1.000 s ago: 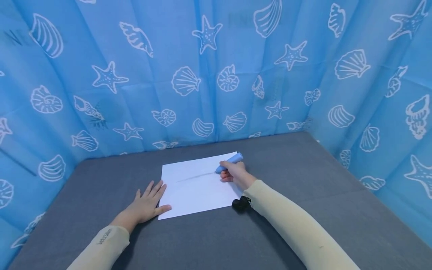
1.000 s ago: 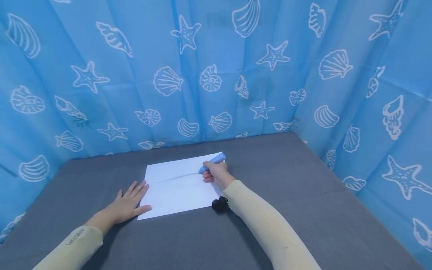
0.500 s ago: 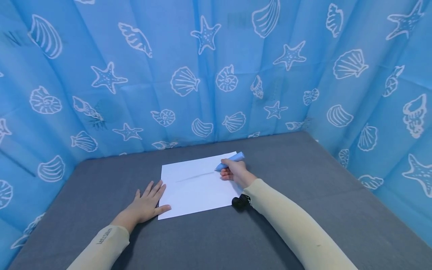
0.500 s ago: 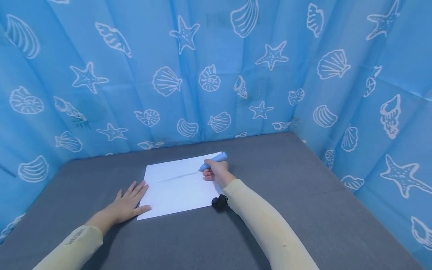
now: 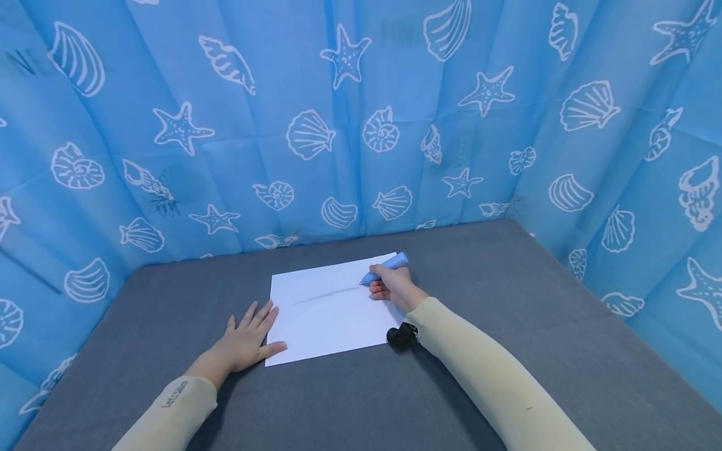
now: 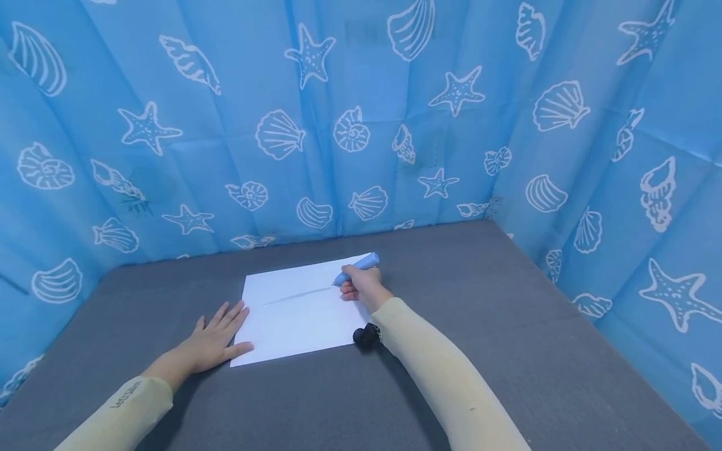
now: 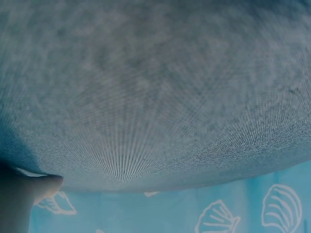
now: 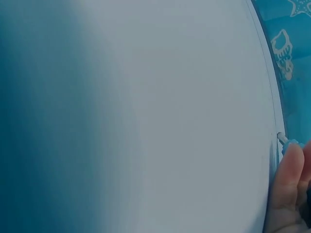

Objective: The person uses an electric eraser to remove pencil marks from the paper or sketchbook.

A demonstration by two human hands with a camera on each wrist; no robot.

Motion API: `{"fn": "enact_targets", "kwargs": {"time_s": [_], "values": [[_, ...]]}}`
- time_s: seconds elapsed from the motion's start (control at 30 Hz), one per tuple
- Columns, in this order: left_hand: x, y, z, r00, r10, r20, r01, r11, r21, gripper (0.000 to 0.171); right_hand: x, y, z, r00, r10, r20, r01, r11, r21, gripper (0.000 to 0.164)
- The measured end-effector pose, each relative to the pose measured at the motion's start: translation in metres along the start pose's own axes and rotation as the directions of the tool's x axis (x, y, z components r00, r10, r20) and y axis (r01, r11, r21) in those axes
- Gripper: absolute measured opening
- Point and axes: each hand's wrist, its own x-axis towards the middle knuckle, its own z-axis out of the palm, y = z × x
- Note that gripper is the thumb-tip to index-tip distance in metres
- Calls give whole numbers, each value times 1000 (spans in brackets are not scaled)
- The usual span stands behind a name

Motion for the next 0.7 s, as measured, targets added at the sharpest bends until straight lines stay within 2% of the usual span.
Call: {"fn": "enact_targets", "kwargs": {"time_s": [0.27,0.5,0.7], "values": [[5,-6,5,1000,-2,4,2,1000,19,94,0,1,-1,1000,-8,9,8,1000,-3,25],[11,-17,15,999,14,-41,-13,1000,26,94,-2,1,0,1000,-9,12,10,1000,-29,25],[8,-14,12,999,25,-37,-24,1000,16,95,-2,1,1,1000,-14,13,14,999,-37,26]]}}
